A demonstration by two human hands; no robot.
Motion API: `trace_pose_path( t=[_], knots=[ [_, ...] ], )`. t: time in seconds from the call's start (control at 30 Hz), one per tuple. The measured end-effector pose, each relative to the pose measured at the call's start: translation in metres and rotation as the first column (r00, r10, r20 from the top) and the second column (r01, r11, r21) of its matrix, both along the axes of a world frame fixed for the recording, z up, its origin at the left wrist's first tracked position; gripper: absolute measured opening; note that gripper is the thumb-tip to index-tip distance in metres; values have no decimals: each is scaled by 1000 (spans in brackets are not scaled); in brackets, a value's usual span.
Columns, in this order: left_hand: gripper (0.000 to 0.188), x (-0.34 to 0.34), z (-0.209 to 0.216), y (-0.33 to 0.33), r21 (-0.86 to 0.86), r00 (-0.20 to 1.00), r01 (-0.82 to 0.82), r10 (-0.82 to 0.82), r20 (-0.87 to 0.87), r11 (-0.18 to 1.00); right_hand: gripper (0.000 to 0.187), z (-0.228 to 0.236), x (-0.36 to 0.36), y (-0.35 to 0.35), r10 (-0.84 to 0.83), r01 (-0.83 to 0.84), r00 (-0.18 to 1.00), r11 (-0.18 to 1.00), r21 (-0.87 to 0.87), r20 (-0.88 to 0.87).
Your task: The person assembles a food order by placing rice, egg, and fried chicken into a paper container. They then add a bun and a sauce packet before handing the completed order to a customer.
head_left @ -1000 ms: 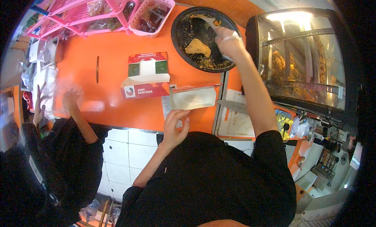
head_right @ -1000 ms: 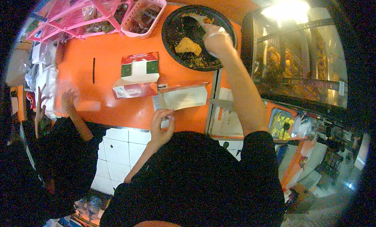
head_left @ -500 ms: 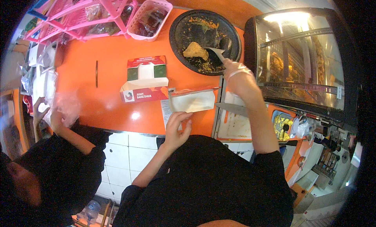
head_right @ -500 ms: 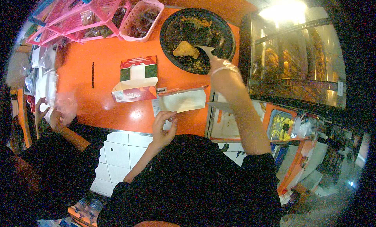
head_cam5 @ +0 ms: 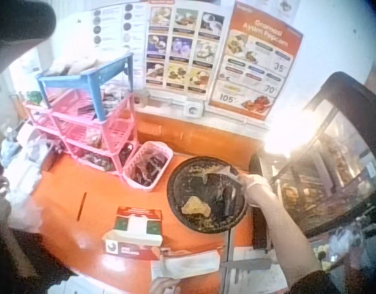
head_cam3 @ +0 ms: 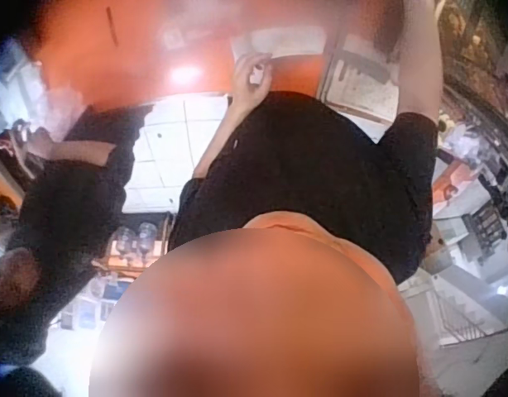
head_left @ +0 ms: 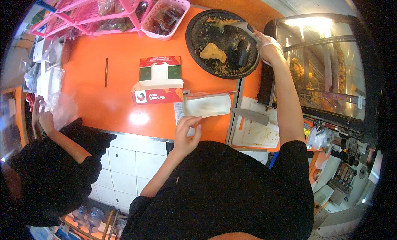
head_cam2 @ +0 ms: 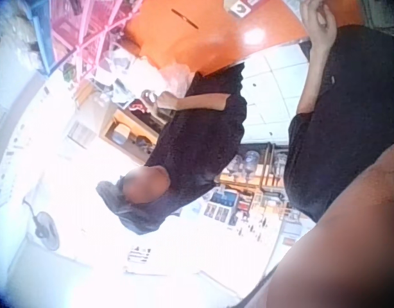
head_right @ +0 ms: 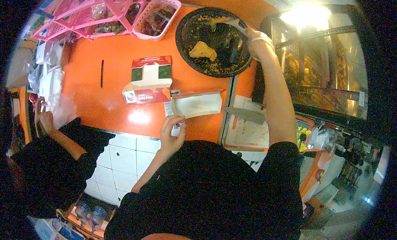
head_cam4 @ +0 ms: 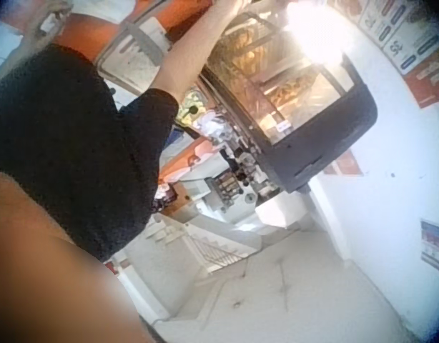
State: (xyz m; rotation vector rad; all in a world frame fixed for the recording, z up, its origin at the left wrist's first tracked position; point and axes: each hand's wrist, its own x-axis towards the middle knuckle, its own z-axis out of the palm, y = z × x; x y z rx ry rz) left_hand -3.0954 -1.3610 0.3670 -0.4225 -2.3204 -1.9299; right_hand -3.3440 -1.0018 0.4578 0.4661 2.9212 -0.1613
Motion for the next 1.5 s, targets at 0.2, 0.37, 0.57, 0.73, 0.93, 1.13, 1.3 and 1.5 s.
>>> trace_pose_path(
  t=[0.2,0.37,0.57,0.73,0.93,1.13,1.3,1.5],
  knots=[
    [30,0,1,2,9,1000,-27,27,-8,1000,27,-76,18,39,-71,71,978,997,-8,-195],
    [30,1,4,4,-8,1000,-24,24,-20,1000,34,-78,34,5,20,71,906,978,197,-422],
    [31,-3,3,4,-38,999,36,-35,25,999,77,-101,26,-50,-315,316,949,940,-129,29],
    [30,1,2,-9,-43,999,-22,24,25,999,60,-96,41,-45,-136,51,966,934,-354,-219],
    [30,-3,-3,-7,-37,999,-38,39,18,999,54,-39,30,-86,-9,-303,847,813,-497,-531],
    [31,0,-5,-5,-39,996,-80,81,25,996,73,-34,0,-129,282,-217,954,886,-410,104],
    [28,16,0,-17,-58,992,-106,110,60,993,68,-38,-3,-116,212,-261,961,906,-332,-177],
    [29,0,-9,-17,-29,992,-121,122,29,992,61,-41,-21,-135,182,-138,982,860,-491,43]
  ],
)
